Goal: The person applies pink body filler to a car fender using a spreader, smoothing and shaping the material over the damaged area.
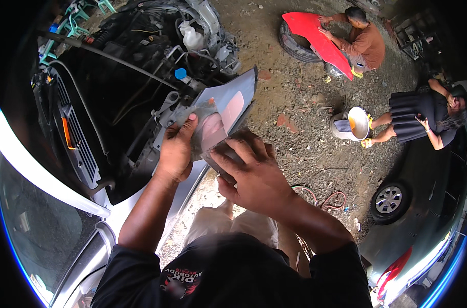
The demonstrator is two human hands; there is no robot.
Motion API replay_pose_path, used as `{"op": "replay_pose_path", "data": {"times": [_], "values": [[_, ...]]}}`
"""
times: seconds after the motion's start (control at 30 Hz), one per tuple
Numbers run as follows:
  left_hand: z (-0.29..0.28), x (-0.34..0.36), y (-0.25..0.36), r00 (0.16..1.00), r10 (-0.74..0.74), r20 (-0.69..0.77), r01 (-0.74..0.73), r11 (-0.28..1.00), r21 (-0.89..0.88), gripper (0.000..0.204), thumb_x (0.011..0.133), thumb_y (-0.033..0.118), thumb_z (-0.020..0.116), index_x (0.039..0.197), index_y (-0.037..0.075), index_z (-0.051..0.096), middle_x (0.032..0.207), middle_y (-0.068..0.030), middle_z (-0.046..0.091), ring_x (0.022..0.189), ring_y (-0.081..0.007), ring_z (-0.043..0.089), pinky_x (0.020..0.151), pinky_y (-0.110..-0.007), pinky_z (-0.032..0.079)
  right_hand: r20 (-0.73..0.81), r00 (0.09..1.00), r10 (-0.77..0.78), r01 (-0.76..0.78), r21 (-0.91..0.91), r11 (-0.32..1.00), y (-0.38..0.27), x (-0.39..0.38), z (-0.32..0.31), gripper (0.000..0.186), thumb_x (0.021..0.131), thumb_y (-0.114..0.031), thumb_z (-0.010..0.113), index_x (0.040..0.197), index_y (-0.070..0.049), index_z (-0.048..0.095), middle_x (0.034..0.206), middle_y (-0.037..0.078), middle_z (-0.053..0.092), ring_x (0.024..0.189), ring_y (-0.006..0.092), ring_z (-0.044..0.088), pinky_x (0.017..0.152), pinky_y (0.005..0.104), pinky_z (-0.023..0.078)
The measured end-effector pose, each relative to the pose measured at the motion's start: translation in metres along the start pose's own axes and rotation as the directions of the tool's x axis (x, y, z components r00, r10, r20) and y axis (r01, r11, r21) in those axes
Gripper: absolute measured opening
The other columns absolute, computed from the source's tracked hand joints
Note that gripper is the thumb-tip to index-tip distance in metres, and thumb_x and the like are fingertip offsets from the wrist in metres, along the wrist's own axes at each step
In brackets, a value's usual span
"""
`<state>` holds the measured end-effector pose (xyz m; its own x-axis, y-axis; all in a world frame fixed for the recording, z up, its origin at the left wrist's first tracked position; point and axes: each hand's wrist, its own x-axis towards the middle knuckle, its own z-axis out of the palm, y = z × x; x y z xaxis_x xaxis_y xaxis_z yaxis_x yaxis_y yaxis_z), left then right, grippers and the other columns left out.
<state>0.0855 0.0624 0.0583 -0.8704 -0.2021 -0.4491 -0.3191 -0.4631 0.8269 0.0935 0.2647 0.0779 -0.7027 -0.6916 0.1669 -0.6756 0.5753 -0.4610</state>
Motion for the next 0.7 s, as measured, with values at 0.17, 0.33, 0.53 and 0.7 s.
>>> {"op": "replay_pose_path", "data": {"times": [0.17,0.33,0.53,0.7], "values": [[-0.036,0.018,0.029,0.967,0.163,-0.194,-0.152,0.986,0.068,0.038,0.106,0.033,0.057,0.128,0.003,0.064,0.118,-0.0113,0.071,0.1,-0.0193,0.071,0.088,-0.036,0.058,0.172,0.975,0.138,-0.211,0.548,0.81,0.037,-0.033,0.061,0.04,0.092,-0.034,0.066,0.123,-0.011,0.07,0.123,0.012,0.062,0.116,0.0304,0.06,0.093,0.0494,0.051],[-0.078,0.029,0.03,0.987,0.131,-0.097,-0.121,0.987,0.103,0.043,0.101,0.036,0.064,0.131,0.004,0.064,0.118,-0.0088,0.071,0.105,-0.0183,0.068,0.094,-0.035,0.054,0.626,0.741,0.243,-0.318,0.645,-0.695,0.081,-0.05,0.099,0.056,0.095,-0.032,0.063,0.144,-0.007,0.052,0.132,0.012,0.064,0.119,0.0302,0.064,0.09,0.0526,0.057],[-0.089,0.035,0.013,0.995,0.095,0.006,-0.095,0.995,0.022,0.043,0.102,0.033,0.062,0.131,0.001,0.062,0.118,-0.0118,0.07,0.104,-0.0214,0.07,0.093,-0.039,0.056,0.593,0.782,0.191,-0.314,0.639,-0.702,0.09,-0.05,0.127,0.061,0.092,-0.021,0.057,0.149,-0.001,0.042,0.138,0.021,0.057,0.125,0.0417,0.06,0.096,0.0642,0.055],[-0.094,0.042,-0.002,0.997,0.059,0.04,-0.059,0.998,0.011,0.042,0.101,0.036,0.066,0.128,0.004,0.065,0.117,-0.0071,0.071,0.104,-0.0178,0.068,0.095,-0.033,0.052,0.623,0.644,0.444,-0.266,0.727,-0.634,0.071,-0.023,0.131,0.054,0.095,-0.013,0.048,0.147,0.002,0.041,0.131,0.022,0.061,0.118,0.0398,0.065,0.089,0.0611,0.06]]}}
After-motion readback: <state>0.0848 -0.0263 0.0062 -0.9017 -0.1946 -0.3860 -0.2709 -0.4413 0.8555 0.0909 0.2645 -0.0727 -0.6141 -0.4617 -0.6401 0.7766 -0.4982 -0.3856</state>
